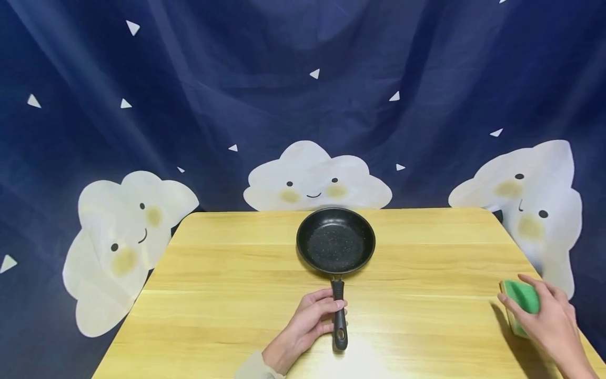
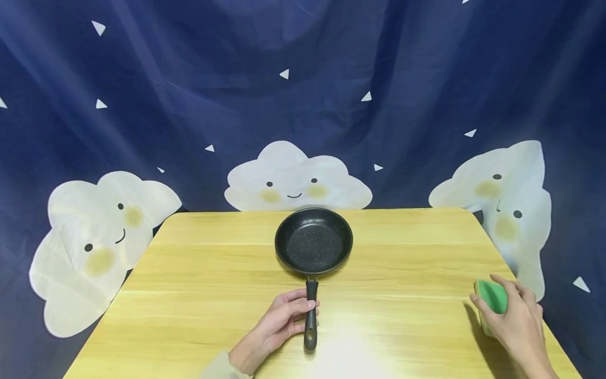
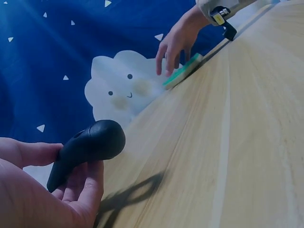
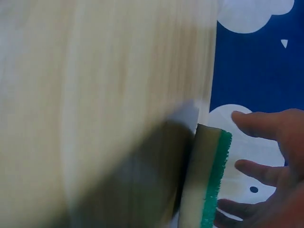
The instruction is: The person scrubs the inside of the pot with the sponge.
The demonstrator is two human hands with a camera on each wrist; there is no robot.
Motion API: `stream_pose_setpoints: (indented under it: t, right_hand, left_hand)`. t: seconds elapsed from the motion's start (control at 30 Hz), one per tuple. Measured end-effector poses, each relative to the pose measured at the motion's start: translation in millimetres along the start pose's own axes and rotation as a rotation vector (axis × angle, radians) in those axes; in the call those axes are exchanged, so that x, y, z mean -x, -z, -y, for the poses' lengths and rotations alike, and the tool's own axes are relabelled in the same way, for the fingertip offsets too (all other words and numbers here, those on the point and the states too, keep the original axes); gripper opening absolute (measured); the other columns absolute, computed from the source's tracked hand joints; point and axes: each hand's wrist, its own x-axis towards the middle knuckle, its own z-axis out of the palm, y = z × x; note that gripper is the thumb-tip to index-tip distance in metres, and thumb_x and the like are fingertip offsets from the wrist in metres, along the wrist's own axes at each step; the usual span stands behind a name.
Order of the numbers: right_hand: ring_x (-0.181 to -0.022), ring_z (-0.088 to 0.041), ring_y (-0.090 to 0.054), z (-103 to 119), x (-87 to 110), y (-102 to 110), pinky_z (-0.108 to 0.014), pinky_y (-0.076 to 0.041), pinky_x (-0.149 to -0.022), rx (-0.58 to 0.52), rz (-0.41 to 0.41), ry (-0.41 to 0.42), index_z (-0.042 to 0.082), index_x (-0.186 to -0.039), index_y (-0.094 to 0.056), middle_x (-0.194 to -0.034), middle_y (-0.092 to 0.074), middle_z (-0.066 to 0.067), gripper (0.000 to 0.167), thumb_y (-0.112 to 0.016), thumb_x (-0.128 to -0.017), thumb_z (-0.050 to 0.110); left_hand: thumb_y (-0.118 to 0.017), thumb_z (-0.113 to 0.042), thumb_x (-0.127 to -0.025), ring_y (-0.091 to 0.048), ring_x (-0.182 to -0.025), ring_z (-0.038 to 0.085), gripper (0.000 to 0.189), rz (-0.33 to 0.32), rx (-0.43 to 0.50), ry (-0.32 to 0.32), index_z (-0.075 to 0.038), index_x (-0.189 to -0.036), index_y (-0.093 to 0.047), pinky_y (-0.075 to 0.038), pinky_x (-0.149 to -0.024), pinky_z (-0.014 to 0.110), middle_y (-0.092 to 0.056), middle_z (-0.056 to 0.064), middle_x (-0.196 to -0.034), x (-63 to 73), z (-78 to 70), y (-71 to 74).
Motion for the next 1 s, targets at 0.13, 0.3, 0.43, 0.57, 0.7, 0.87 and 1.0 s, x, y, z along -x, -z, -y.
stream_pose_setpoints:
  t: [0.13,0.3,0.43,0.57,0.7,0.87,1.0]
  right_hand:
    - [-0.123,-0.071,-0.023,-9.0,-3.4,-2.8,-0.079,-0.029,-0.089,0.043,0.056,-0.001,-0.009,-0.142,-0.038,-0.139,-0.026,-0.052,0.068,-0.067,-0.099,0.036]
    - [-0.115,-0.068,-0.028,-15.6,-4.7,-6.9,-0.073,-0.036,-0.080,0.069,0.118,0.029,-0.010,-0.137,-0.040,-0.129,-0.031,-0.051,0.064,-0.070,-0.096,0.029]
    - [-0.109,-0.064,-0.033,-18.7,-4.7,-7.9,-0.070,-0.037,-0.078,0.080,0.135,0.061,-0.009,-0.135,-0.040,-0.122,-0.037,-0.049,0.060,-0.072,-0.093,0.019]
    - [-0.106,-0.063,-0.036,-19.4,-5.1,-6.8,-0.068,-0.036,-0.077,0.095,0.153,0.072,-0.009,-0.136,-0.040,-0.114,-0.043,-0.050,0.058,-0.070,-0.093,0.016]
    - [-0.101,-0.060,-0.039,-14.8,-6.8,-4.1,-0.061,-0.037,-0.072,0.108,0.164,0.061,-0.008,-0.138,-0.041,-0.109,-0.048,-0.048,0.058,-0.067,-0.095,0.020]
    - [-0.100,-0.058,-0.037,-5.6,-6.3,0.5,-0.053,-0.035,-0.067,0.111,0.179,0.025,-0.005,-0.142,-0.038,-0.105,-0.051,-0.046,0.059,-0.063,-0.099,0.027]
    - [-0.100,-0.057,-0.038,2.6,-2.1,2.5,-0.053,-0.036,-0.067,0.123,0.190,0.006,-0.005,-0.143,-0.037,-0.102,-0.053,-0.044,0.060,-0.060,-0.101,0.032]
  left_hand:
    - [-0.073,-0.005,-0.090,-0.069,-0.091,0.019,0.045,-0.028,-0.002,-0.013,0.004,-0.132,-0.059,-0.063,-0.079,0.039,-0.072,0.017,-0.114,0.9,1.9,-0.3]
    - [-0.073,-0.005,-0.090,-0.069,-0.091,0.019,0.044,-0.029,-0.004,-0.018,0.004,-0.131,-0.059,-0.063,-0.078,0.039,-0.072,0.016,-0.113,1.1,2.3,1.0]
    - [-0.073,-0.005,-0.090,-0.068,-0.090,0.019,0.044,-0.022,-0.001,-0.019,0.005,-0.131,-0.059,-0.063,-0.077,0.037,-0.072,0.015,-0.111,2.0,1.9,1.6]
    - [-0.072,-0.004,-0.091,-0.068,-0.090,0.019,0.044,-0.021,0.003,-0.022,0.005,-0.131,-0.058,-0.063,-0.076,0.036,-0.072,0.014,-0.110,3.4,2.2,1.8]
    - [-0.072,-0.005,-0.091,-0.068,-0.091,0.019,0.045,-0.024,0.004,-0.020,0.005,-0.133,-0.057,-0.063,-0.076,0.036,-0.072,0.015,-0.112,3.8,0.8,1.9]
    - [-0.073,-0.005,-0.091,-0.068,-0.091,0.019,0.047,-0.013,0.002,-0.024,0.006,-0.134,-0.057,-0.062,-0.075,0.036,-0.071,0.017,-0.114,2.0,-1.1,0.8]
    - [-0.073,-0.006,-0.091,-0.068,-0.091,0.019,0.048,0.009,-0.006,-0.013,0.006,-0.134,-0.056,-0.062,-0.074,0.034,-0.070,0.016,-0.113,1.5,0.1,-1.1]
